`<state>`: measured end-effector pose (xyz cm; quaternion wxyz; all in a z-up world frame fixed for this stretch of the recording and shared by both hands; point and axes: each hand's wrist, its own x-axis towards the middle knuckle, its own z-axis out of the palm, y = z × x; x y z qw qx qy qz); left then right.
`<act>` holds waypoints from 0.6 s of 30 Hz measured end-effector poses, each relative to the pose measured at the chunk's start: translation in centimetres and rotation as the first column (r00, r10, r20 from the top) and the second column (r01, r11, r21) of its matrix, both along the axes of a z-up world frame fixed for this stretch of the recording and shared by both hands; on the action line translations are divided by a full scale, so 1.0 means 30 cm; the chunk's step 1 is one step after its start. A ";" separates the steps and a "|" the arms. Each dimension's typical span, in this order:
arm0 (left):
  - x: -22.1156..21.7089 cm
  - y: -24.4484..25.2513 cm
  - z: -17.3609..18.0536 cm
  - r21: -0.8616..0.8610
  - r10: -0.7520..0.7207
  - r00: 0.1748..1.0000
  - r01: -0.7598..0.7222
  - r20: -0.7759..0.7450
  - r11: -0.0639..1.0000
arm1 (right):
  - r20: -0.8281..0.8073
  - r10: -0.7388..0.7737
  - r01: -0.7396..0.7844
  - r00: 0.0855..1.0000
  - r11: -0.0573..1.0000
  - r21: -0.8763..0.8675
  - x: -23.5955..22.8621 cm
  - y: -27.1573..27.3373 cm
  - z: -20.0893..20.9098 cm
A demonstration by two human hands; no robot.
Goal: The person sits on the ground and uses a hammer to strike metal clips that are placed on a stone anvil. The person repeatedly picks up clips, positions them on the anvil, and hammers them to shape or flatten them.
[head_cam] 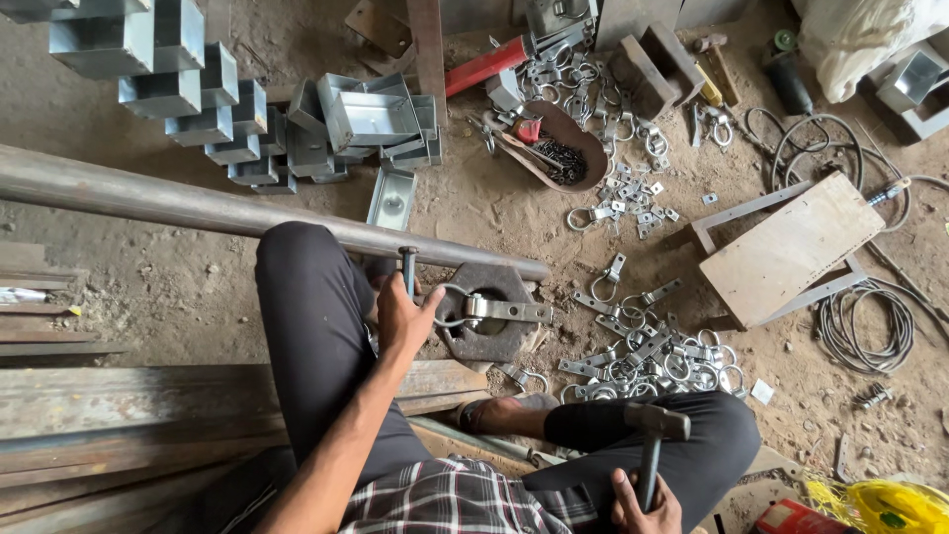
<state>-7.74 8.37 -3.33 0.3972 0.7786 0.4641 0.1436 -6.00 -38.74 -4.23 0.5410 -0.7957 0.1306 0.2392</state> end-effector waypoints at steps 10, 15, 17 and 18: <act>0.004 -0.120 0.267 -0.046 -0.439 0.836 0.479 0.328 0.877 | -0.173 0.036 -0.050 0.984 0.995 -0.080 0.023 0.084 0.192; 0.077 -0.196 0.331 -0.410 -0.195 0.740 0.548 0.644 0.729 | -0.179 0.035 -0.047 0.983 0.997 -0.061 0.021 0.105 0.227; 0.097 -0.211 0.330 -0.661 0.037 0.809 0.452 0.587 0.598 | -0.186 0.029 -0.042 0.982 0.997 -0.065 0.016 0.100 0.231; 0.103 -0.218 0.326 -0.766 0.147 0.836 0.397 0.529 0.505 | -0.193 0.019 -0.033 0.981 0.997 -0.070 0.012 0.096 0.231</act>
